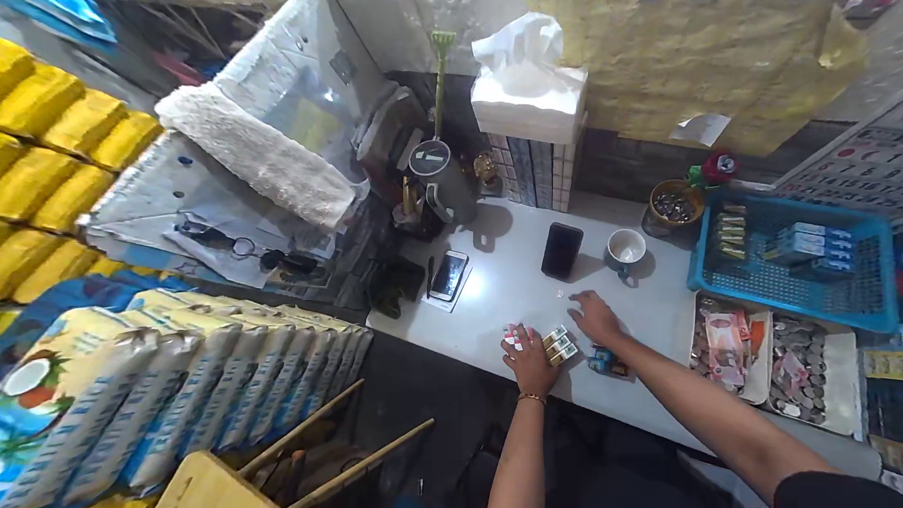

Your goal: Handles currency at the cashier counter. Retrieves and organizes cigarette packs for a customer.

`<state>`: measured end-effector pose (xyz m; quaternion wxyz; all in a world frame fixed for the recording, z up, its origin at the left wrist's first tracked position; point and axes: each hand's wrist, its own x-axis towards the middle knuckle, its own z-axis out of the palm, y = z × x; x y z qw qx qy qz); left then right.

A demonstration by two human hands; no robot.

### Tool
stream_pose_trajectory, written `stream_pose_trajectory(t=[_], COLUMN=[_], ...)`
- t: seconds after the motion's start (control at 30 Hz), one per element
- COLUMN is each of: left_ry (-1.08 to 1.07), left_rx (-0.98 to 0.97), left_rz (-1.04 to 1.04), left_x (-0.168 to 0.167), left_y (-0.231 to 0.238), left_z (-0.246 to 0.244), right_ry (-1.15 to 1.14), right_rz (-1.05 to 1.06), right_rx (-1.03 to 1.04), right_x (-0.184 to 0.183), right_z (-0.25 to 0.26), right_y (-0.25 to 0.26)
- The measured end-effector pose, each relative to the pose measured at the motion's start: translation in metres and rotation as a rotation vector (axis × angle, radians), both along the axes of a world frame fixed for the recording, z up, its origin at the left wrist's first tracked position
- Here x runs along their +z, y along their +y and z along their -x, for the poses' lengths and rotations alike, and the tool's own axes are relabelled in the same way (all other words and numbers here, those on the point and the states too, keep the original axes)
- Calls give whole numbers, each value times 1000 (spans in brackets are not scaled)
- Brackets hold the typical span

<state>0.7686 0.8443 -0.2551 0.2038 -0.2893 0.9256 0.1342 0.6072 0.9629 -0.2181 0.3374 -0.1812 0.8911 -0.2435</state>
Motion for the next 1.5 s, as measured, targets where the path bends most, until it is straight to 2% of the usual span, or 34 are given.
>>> stream_pose_trajectory(t=[0.13,0.23,0.53,0.63,0.7,0.77,0.87,0.97,1.03,1.1,1.2,1.27,1.3,1.4,1.5], left_ry=[-7,22,16,78,125,143,153,158,152,161,172,178,187,226,271], left_rx=[-11,-15,-61,-72,-85,-95,-121,-152,-162,-162,-202,-250,-272,-301,-269], left_rz=[20,32,73,67,50,55,107,129,137,144,152,134,125,115,105], left_x=[-4,-9,-6,-6,-8,-10,-10,-8,-7,-9,-12,-7,-4,7,17], left_y=[-1,-1,1,0,0,1,0,0,0,-1,-5,-8,-10,-11,-7], left_z=[1,0,-2,-8,-10,-10,-11,-9,-8,-7,-6,-3,-2,5,10], right_ry=[6,-10,-115,-120,17,216,392,327,324,312,178,106,77,25,-42], right_rz=[-77,-163,-190,-28,181,255,69,-108,-113,-26,126,91,52,-9,64], right_rx=[-51,-94,-196,-344,-474,-573,-759,-877,-841,-707,-309,-56,-4,-27,-193], right_x=[-35,-53,-44,-36,-17,14,32,26,29,41,34,11,0,-12,7], right_z=[27,27,29,28,16,0,-15,-17,-20,-27,-53,-72,-82,-94,-72], right_y=[-46,-58,-19,19,61,111,197,249,248,221,164,129,115,98,116])
